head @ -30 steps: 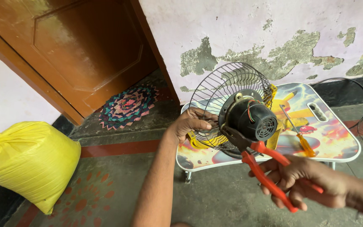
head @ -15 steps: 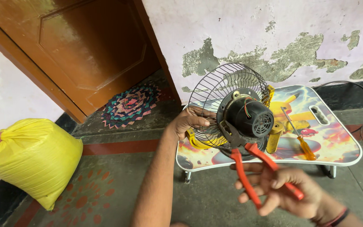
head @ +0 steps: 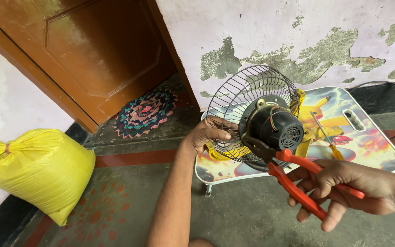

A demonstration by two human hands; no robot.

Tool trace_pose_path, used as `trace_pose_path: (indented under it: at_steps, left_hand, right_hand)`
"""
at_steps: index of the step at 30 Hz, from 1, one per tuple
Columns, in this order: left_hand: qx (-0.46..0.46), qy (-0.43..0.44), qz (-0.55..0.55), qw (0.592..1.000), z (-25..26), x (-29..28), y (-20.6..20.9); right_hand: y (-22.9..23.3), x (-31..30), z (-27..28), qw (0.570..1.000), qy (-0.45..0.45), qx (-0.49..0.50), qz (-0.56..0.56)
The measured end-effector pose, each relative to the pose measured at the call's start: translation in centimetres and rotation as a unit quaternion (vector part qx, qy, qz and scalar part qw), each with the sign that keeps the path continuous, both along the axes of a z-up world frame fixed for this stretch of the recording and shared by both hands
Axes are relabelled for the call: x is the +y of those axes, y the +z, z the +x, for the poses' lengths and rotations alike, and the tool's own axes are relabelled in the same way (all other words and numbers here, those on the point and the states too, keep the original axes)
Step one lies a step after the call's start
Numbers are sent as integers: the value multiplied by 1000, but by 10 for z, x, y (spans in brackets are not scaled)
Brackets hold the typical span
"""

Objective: The person disassembles a small electric fan by removing the rear grille, fan blades, and motor housing using pliers and a screwdriver. The person removes screws and separates components, placing them on a small table.

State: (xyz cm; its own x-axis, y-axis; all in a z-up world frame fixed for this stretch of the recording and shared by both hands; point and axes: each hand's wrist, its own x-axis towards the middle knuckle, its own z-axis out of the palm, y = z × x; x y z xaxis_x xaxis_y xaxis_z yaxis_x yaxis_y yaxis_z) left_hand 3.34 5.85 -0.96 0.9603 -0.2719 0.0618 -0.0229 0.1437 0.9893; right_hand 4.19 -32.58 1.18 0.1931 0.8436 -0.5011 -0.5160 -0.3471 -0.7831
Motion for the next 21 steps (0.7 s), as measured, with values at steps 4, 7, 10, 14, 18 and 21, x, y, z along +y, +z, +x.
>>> trace_pose_path:
  at_steps: [4,7,10,14,18,21]
  left_hand:
    - [-5,0,10,1000,2,1,-2]
    - [-7,-3,4,1000,4,2,-5]
    - [-15,-11,8,1000,6,2,-7]
    - [-27,-26,34,999,5,2,-7]
    - [-37,-26,11,999,-4,0,-10]
    - [-29,-19,-27,999,-12,-2,-10]
  right_hand:
    - [19,3,-13,996,-40,-15,-80]
    - [27,7,-22,992,-64,-27,-103]
    - [25,9,-24,988,-90,-33,-124]
    - [11,6,-19,989,-87,-50,-113]
    - [-1,4,-22,998,-37,-50,-29]
    - [-9,6,-29,998,-56,-29,16]
